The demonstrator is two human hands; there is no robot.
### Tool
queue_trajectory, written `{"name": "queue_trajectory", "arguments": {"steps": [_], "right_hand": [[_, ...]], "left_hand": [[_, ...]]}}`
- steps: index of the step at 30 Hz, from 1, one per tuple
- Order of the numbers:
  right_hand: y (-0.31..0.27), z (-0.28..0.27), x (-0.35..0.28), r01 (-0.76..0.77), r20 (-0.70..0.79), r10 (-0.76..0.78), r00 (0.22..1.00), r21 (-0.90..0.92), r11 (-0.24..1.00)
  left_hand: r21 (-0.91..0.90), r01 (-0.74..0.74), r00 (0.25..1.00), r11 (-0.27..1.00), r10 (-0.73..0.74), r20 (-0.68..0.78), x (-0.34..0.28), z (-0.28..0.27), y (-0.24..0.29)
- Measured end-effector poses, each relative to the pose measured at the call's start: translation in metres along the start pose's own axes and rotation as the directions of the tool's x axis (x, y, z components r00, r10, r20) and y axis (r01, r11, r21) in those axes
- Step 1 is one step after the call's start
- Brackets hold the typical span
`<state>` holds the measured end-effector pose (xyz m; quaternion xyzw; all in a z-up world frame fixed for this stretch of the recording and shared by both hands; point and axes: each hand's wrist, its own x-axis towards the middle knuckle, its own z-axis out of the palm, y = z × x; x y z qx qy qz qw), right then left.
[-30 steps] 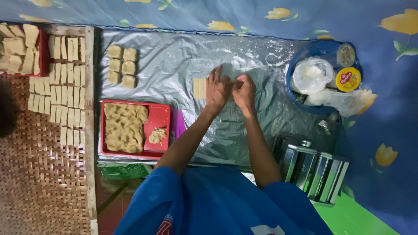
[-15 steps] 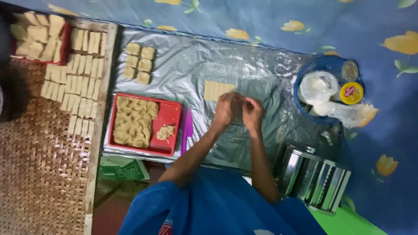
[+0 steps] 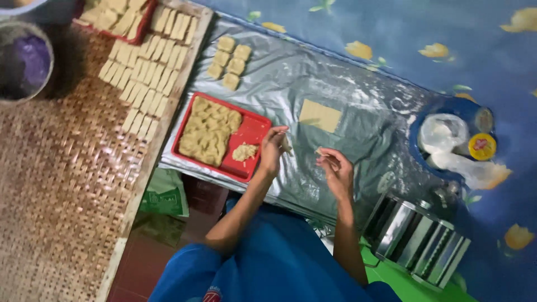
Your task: Flatten pieces of dough using a manual pasta machine.
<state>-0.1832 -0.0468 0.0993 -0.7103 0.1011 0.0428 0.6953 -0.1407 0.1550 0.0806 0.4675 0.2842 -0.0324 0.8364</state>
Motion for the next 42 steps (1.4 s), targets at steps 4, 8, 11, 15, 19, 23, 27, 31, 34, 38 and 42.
{"name": "queue_trajectory", "arguments": {"steps": [4,8,11,15,19,23,27,31,34,38,42], "right_hand": [[-0.035,0.058,-0.006,0.024,0.185,-0.021,0.982,-0.012,1.000],[-0.060,0.127,-0.013,0.022,0.402,0.001,0.916,-0.053,0.998],[-0.071,0.183,-0.018,0.016,0.553,0.035,0.832,-0.088,0.996],[-0.064,0.259,-0.019,0.048,0.696,0.119,0.708,-0.216,0.975],[-0.047,0.345,-0.018,0.015,0.692,0.130,0.710,-0.200,0.980],[-0.005,0.422,0.002,0.063,0.667,0.143,0.731,-0.274,0.960],[0.020,0.498,0.025,0.132,0.645,0.067,0.761,-0.255,0.958],[0.004,0.559,0.045,0.180,0.653,0.064,0.755,-0.300,0.937],[0.020,0.587,0.070,0.139,0.643,0.112,0.758,-0.326,0.935],[0.041,0.610,0.093,0.298,0.621,0.105,0.777,-0.509,0.807],[0.044,0.622,0.099,0.382,0.635,0.007,0.773,-0.473,0.794]], "left_hand": [[-0.152,0.234,0.962,0.960,-0.252,-0.110,-0.018,-0.056,0.031],[-0.001,0.257,0.961,0.966,-0.256,-0.109,-0.039,-0.105,0.072],[0.070,0.290,0.957,0.954,-0.291,0.001,-0.038,-0.156,0.081],[0.012,0.238,0.969,0.971,-0.239,0.067,-0.032,-0.244,0.115],[-0.023,0.064,0.997,0.998,-0.062,0.047,-0.023,-0.334,0.150],[0.078,-0.057,0.994,0.995,0.064,-0.085,-0.012,-0.402,0.184],[0.289,-0.196,0.943,0.937,0.262,-0.208,0.004,-0.440,0.212],[0.336,-0.276,0.888,0.901,0.373,-0.271,0.035,-0.461,0.238],[0.446,-0.240,0.854,0.862,0.406,-0.325,0.060,-0.474,0.235],[0.557,-0.107,0.831,0.824,0.381,-0.405,0.090,-0.480,0.234],[0.626,-0.080,0.801,0.776,0.424,-0.423,0.115,-0.496,0.218]]}}
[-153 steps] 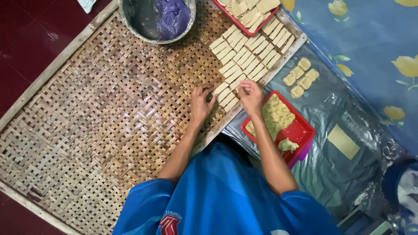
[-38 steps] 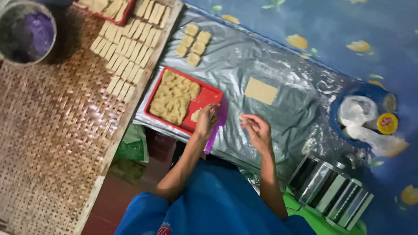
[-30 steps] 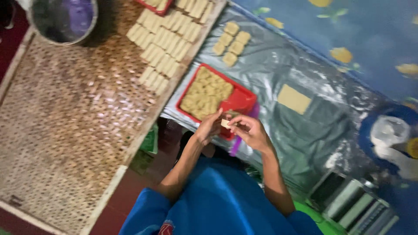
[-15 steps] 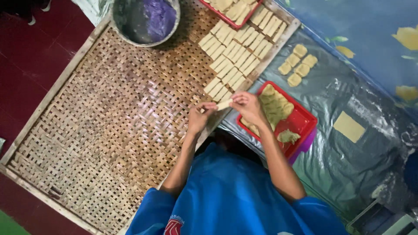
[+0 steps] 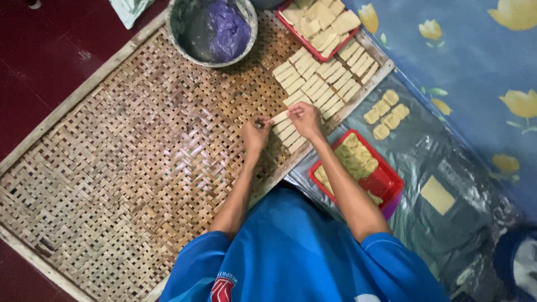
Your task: Flatten pieces of dough using a manual pasta machine.
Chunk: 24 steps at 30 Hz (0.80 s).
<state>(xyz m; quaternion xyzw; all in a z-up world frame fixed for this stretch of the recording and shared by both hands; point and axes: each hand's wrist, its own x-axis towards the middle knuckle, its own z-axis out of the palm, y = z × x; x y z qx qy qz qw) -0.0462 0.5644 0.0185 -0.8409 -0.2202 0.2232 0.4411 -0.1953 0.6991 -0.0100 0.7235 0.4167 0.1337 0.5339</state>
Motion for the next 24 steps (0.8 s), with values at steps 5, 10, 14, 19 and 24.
{"name": "queue_trajectory", "arguments": {"steps": [5,10,14,19,24], "right_hand": [[0.003,0.007,0.008,-0.050,-0.001,0.050,0.999,-0.129,0.990],[-0.020,0.003,0.004,-0.044,-0.017,0.042,0.999,-0.184,0.982],[-0.023,0.001,0.003,-0.027,-0.023,0.022,0.999,-0.211,0.977],[-0.009,0.003,0.007,-0.028,-0.054,0.016,0.998,-0.218,0.976],[-0.005,-0.012,-0.001,0.055,-0.107,-0.058,0.993,-0.038,0.998]], "left_hand": [[0.049,0.051,0.998,0.998,-0.050,-0.029,-0.001,0.006,0.006],[0.051,0.042,0.999,0.998,-0.041,-0.018,0.001,0.012,0.000],[0.087,0.030,0.999,0.996,-0.029,-0.013,0.000,0.008,0.004],[0.113,0.046,0.999,0.993,-0.046,-0.002,-0.004,0.002,0.015],[-0.102,0.045,0.999,0.994,-0.045,0.002,-0.008,-0.007,0.008]]}}
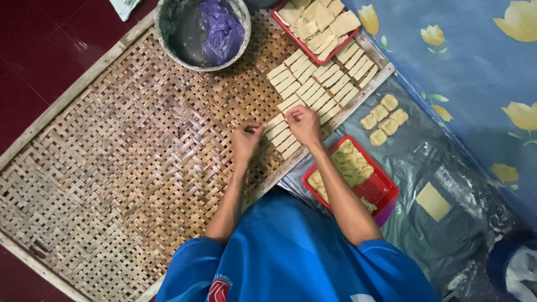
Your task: Flatten pieces of dough using a manual pasta machine.
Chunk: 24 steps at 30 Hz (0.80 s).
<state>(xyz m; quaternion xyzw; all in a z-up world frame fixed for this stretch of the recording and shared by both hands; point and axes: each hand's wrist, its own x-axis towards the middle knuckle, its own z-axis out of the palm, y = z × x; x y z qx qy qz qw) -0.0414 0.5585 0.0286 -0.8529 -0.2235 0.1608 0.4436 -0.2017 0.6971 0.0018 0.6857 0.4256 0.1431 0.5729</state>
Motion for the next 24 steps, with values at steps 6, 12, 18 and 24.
{"name": "queue_trajectory", "arguments": {"steps": [6,12,18,24], "right_hand": [[-0.028,-0.042,-0.022,0.027,0.010,-0.031,0.999,0.262,0.965],[-0.092,-0.053,-0.064,0.037,0.229,-0.105,0.968,0.284,0.958],[-0.061,-0.023,-0.093,0.010,0.236,-0.061,0.970,0.209,0.978],[-0.058,-0.023,-0.099,-0.078,0.197,0.029,0.980,0.250,0.965]], "left_hand": [[-0.839,0.506,0.859,0.200,-0.208,0.468,-0.006,-0.023,0.011],[-0.831,0.538,0.832,-0.144,0.247,0.496,-0.022,-0.010,0.081],[-0.846,0.526,0.832,-0.088,0.261,0.490,-0.034,0.009,0.104],[-0.848,0.531,0.803,0.004,0.317,0.504,-0.034,0.011,0.104]]}}
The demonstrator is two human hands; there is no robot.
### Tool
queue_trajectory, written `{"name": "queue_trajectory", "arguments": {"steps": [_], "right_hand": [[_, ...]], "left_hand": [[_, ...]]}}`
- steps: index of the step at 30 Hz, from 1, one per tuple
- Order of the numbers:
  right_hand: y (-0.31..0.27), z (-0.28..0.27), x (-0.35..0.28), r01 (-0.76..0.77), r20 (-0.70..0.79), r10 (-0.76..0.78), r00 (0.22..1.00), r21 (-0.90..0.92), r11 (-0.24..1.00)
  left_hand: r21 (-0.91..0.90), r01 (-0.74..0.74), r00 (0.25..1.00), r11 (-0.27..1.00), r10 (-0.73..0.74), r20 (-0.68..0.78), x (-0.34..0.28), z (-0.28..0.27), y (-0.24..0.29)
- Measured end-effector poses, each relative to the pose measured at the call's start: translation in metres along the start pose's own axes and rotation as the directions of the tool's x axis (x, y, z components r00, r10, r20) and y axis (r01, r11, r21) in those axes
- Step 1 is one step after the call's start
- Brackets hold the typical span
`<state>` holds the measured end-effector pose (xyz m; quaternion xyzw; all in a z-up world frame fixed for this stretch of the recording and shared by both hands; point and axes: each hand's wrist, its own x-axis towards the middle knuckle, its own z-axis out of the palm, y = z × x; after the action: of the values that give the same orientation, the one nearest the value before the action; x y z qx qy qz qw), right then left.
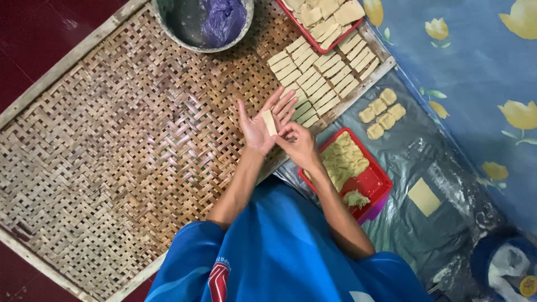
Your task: Flatten pieces of dough using a manual pasta machine.
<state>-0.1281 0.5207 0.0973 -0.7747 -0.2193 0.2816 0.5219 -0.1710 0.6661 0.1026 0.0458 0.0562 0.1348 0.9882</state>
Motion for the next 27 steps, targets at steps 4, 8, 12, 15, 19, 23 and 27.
{"name": "queue_trajectory", "arguments": {"steps": [4,8,12,15,19,23,27], "right_hand": [[-0.006,-0.011,0.013,0.001,0.011,-0.002,1.000,0.093,0.996],[-0.016,-0.027,0.027,0.033,-0.016,-0.031,0.999,0.159,0.987],[-0.020,-0.034,0.040,-0.008,-0.021,0.010,1.000,0.119,0.993],[0.000,-0.029,0.064,-0.025,-0.027,0.029,0.999,0.116,0.993],[0.025,-0.021,0.096,-0.008,-0.012,0.009,1.000,0.079,0.997],[0.037,-0.008,0.120,-0.059,-0.035,0.056,0.998,-0.091,0.994],[0.047,0.003,0.131,-0.056,-0.079,0.036,0.996,-0.261,0.964]], "left_hand": [[0.223,-0.003,1.000,0.975,0.010,-0.029,0.000,-0.025,0.004],[0.679,0.023,0.983,0.734,0.109,-0.151,-0.007,-0.064,0.015],[0.795,0.024,0.935,0.606,0.267,-0.232,-0.016,-0.078,0.022],[0.928,0.068,0.894,0.367,0.390,-0.220,-0.016,-0.055,0.020],[0.976,0.114,0.851,0.185,0.489,-0.192,-0.005,-0.084,0.025],[0.967,0.243,0.819,-0.077,0.550,-0.162,0.001,-0.081,0.029],[0.921,0.373,0.781,-0.110,0.573,-0.248,0.008,-0.097,0.023]]}}
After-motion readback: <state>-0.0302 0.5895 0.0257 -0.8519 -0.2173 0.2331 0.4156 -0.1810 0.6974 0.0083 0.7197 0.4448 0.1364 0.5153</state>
